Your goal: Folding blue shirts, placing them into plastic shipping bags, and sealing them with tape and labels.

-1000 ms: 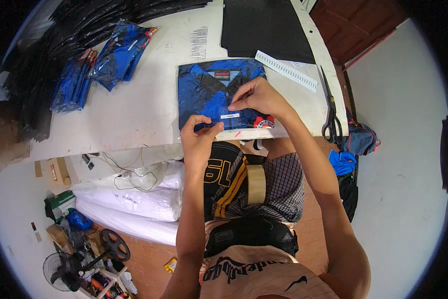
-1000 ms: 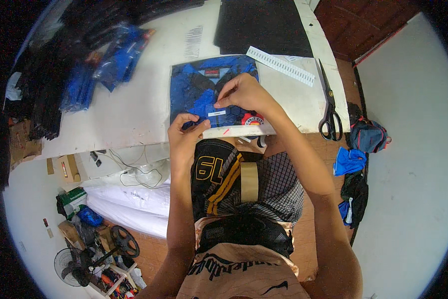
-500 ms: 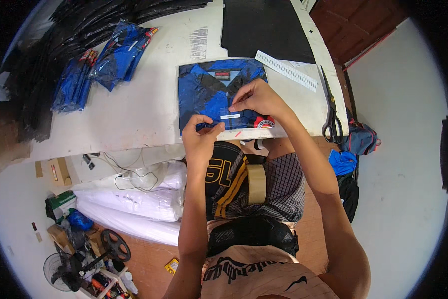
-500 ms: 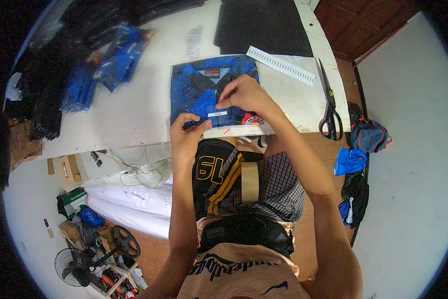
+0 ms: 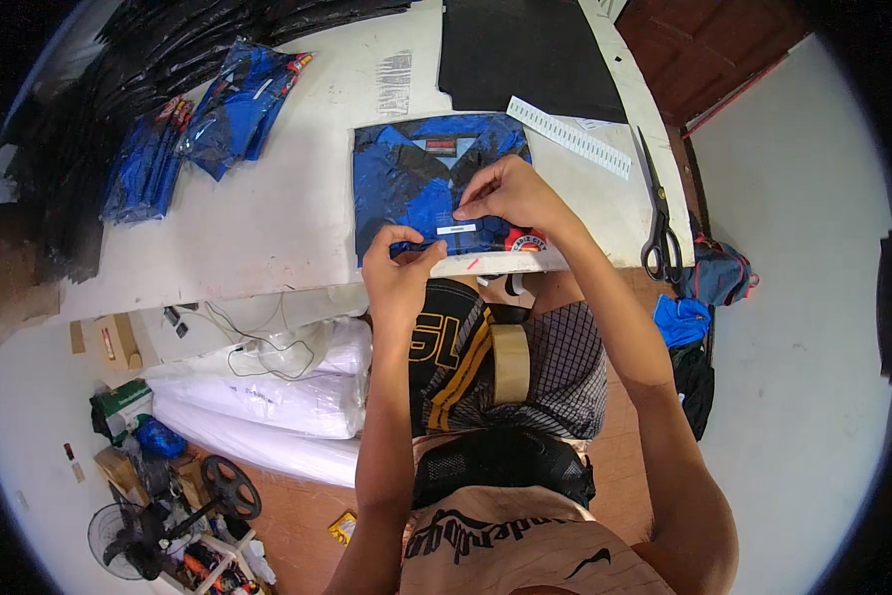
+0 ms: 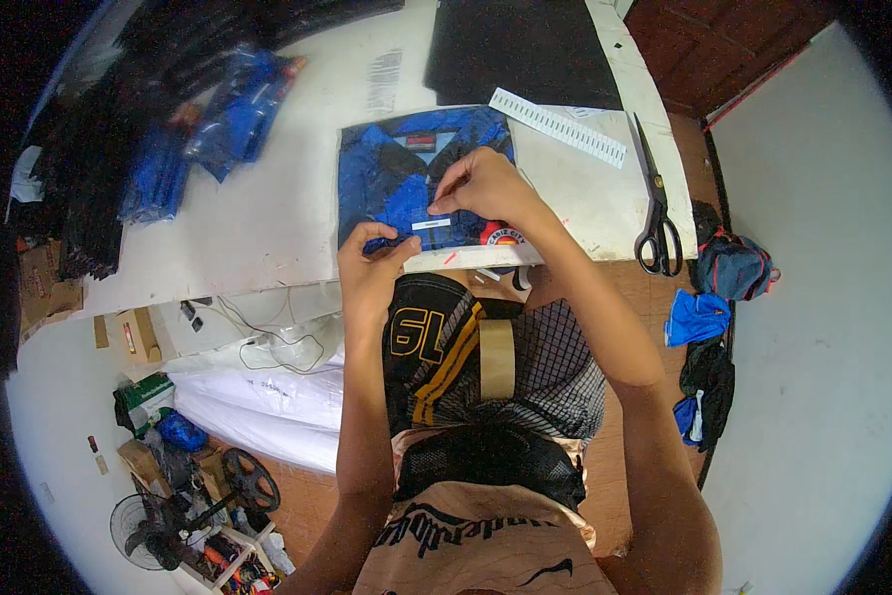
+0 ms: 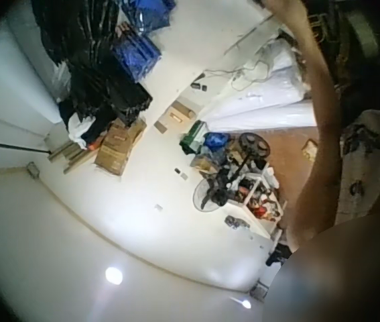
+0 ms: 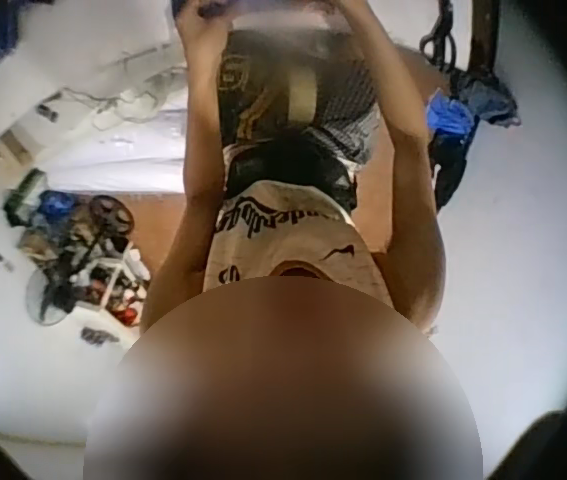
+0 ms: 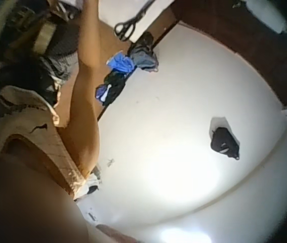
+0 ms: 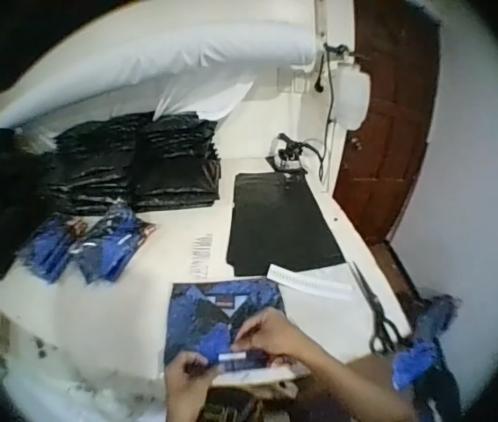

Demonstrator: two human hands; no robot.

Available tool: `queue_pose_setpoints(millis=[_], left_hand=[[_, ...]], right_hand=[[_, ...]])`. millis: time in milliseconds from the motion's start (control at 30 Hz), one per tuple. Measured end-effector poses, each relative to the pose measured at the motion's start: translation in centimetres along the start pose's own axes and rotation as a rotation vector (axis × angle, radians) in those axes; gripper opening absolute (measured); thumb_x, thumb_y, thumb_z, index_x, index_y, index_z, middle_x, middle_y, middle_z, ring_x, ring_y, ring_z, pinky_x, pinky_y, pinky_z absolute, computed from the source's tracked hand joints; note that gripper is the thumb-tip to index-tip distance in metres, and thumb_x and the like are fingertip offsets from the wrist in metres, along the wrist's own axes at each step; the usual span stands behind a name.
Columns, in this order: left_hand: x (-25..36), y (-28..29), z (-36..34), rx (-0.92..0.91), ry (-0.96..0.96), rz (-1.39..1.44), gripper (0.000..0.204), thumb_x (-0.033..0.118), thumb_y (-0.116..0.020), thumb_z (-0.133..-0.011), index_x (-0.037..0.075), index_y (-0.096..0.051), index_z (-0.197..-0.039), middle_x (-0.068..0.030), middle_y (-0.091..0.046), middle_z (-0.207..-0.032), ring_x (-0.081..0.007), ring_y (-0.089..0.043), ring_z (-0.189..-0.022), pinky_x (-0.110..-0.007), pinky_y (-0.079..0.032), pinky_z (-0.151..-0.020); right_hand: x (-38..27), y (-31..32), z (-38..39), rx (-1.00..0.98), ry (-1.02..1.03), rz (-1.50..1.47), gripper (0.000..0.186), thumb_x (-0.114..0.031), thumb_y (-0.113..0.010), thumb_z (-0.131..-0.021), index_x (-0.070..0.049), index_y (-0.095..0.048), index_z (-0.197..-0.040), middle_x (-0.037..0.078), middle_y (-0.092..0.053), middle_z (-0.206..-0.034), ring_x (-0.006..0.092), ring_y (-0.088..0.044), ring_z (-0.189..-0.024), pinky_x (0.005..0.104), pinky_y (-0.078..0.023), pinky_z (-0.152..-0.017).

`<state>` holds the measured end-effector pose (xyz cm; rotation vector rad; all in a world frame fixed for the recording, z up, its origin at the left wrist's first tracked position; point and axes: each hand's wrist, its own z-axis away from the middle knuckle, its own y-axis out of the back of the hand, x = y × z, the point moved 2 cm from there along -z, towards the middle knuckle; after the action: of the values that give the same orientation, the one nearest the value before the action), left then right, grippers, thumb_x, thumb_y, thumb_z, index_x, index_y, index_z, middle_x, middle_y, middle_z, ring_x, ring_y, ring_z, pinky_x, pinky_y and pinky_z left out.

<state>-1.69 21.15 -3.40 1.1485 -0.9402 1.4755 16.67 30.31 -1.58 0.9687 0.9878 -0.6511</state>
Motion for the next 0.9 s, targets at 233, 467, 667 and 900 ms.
queue_pose_setpoints(millis=[233, 467, 667, 900], left_hand=[[-0.4, 0.0, -0.3, 0.007, -0.032, -0.009, 0.026, -0.004, -0.078, -0.074, -0.001, -0.056, -0.086, -0.0038, -0.061, -0.080, -0.0090, -0.060, -0.066, -0.023, -0.047, -0.057], [-1.2, 0.1, -0.6, 0.017, -0.082, -0.053, 0.027, -0.004, -0.080, -0.073, -0.002, -0.056, -0.086, -0.0044, -0.060, -0.081, -0.0089, -0.060, -0.065, -0.023, -0.047, -0.057], [-1.0, -0.3, -0.4, 0.031, -0.119, -0.063, 0.027, -0.003, -0.080, -0.073, -0.002, -0.056, -0.085, -0.0050, -0.061, -0.081, -0.0088, -0.060, -0.065, -0.024, -0.047, -0.056], [-1.6, 0.0, -0.6, 0.039, -0.147, -0.101, 0.027, -0.002, -0.080, -0.072, -0.002, -0.057, -0.086, -0.0069, -0.061, -0.087, -0.0108, -0.062, -0.065, -0.026, -0.049, -0.057]], right_hand=[[0.7, -0.4, 0.3, 0.115, 0.033, -0.003, 0.019, -0.010, -0.085, -0.068, 0.000, -0.072, -0.077, 0.004, -0.069, -0.071, 0.0096, -0.061, -0.066, 0.0245, -0.049, -0.064], [0.6, -2.1, 2.5, 0.472, 0.216, 0.257, 0.034, -0.021, -0.089, -0.064, -0.005, -0.070, -0.086, 0.005, -0.059, -0.079, 0.0143, -0.056, -0.067, 0.0282, -0.047, -0.061], [-0.8, -4.5, 4.3, 0.640, 0.244, 0.414, 0.047, -0.032, -0.085, -0.066, -0.006, -0.060, -0.096, 0.014, -0.054, -0.098, 0.0337, -0.060, -0.083, 0.0425, -0.051, -0.071], [-0.5, -5.5, 4.3, 0.711, 0.311, 0.512, 0.056, -0.037, -0.086, -0.064, -0.003, -0.059, -0.100, 0.014, -0.053, -0.101, 0.0310, -0.061, -0.084, 0.0401, -0.052, -0.071]])
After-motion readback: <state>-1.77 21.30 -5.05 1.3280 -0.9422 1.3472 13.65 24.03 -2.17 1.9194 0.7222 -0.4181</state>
